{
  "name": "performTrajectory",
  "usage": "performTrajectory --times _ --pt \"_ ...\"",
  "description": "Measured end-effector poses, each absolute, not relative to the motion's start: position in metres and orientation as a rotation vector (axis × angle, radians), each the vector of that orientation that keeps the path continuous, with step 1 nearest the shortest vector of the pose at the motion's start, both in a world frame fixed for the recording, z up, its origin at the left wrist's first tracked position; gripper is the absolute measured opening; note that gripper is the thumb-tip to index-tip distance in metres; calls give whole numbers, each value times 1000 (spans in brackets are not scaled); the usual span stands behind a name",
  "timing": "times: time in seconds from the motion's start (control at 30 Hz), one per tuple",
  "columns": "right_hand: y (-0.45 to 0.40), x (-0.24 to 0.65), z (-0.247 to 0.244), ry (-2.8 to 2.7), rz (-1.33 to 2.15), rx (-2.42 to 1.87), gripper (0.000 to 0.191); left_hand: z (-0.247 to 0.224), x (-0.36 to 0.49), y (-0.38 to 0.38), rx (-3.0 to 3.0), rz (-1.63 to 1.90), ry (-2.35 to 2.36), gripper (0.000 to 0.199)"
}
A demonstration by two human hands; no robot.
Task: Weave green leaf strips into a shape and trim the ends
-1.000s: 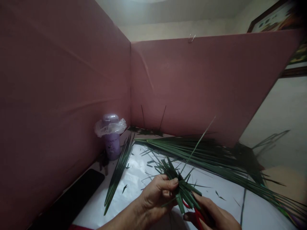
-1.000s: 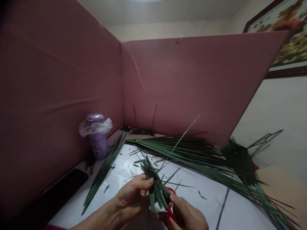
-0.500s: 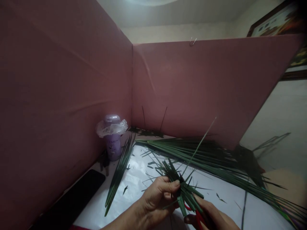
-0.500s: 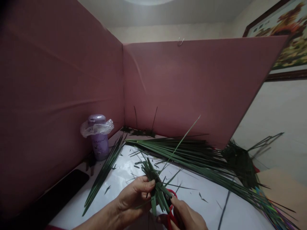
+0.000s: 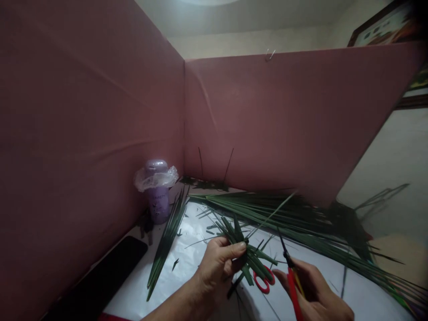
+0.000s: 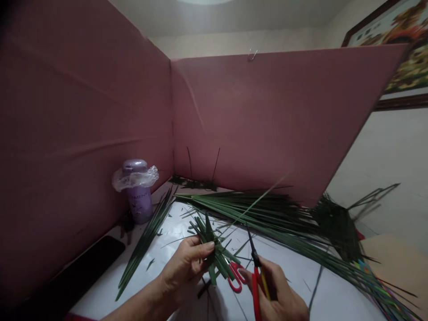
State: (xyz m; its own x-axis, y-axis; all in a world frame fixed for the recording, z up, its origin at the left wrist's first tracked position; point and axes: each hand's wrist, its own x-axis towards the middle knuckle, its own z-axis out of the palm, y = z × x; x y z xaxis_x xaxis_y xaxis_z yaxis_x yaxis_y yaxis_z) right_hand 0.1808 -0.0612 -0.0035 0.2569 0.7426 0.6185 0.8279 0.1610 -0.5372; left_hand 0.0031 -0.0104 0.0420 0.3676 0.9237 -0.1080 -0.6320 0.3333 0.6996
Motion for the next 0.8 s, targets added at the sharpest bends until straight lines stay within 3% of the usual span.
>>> performTrajectory --times 0.23,0.8 --pt "-46 200 -9 -1860 -69 -2044 41 44 4 -10 716 1115 654 18" --pt "-45 205 -18 -2002 -131 -1756 35 39 7 -11 739 1038 727 16"
